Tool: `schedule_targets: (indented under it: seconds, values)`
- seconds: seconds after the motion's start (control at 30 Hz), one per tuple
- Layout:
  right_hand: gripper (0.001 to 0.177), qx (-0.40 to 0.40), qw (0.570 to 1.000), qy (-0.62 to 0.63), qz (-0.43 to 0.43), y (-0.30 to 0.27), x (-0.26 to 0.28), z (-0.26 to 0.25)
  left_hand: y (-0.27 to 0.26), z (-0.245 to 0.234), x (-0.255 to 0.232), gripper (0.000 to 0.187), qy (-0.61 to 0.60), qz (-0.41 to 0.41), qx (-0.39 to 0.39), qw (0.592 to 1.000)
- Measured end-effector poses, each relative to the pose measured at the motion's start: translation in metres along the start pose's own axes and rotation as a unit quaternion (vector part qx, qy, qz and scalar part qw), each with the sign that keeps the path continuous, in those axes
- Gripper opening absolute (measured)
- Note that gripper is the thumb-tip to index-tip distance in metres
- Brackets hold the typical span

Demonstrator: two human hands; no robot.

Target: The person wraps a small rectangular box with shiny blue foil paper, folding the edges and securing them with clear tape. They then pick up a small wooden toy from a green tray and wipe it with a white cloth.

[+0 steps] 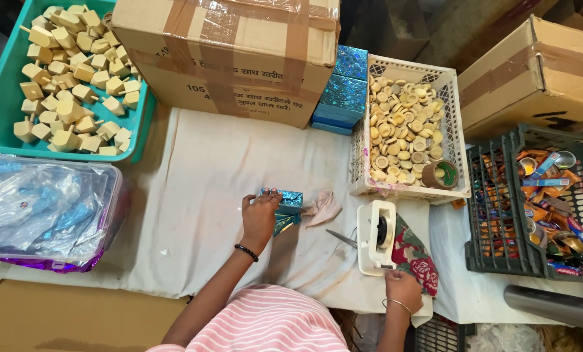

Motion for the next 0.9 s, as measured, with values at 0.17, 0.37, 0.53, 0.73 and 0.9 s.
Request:
schedule_targets:
  seconds: [0.17,0.37,0.53,0.73,0.9]
  values:
    - [0.022,-0.047,0.998,-0.029,-0.003,0.010,-0.041,0.007,0.001,-0.001,0.000,0.033,-0.010,-0.007,0.007,1.000]
    - [0.020,-0.123,0.992,0.017,-0.017,-0.001,-0.050,-0.025,0.003,-0.002,-0.001,0.033,-0.013,-0.004,0.007,1.000]
    - [0.019,-0.145,0.986,0.084,-0.027,-0.007,-0.022,-0.047,0.003,-0.005,0.001,0.032,-0.043,-0.014,0.006,0.999]
    - [0.030,-0.128,0.975,0.167,-0.068,-0.012,0.026,-0.058,0.000,-0.009,0.001,0.032,-0.057,-0.018,-0.008,0.998]
    - [0.056,-0.104,0.961,0.224,-0.121,-0.011,0.052,-0.057,0.000,-0.007,0.000,0.031,-0.039,-0.020,-0.007,0.999]
Point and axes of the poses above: each hand's wrist, its own y-axis towards the middle knuckle, its own z-axis out of the palm, x = y × z, the point moved 7 cm from there along y, towards the middle knuckle, and after that the axes turned 11 degrees about y, right-handed, at the moved point
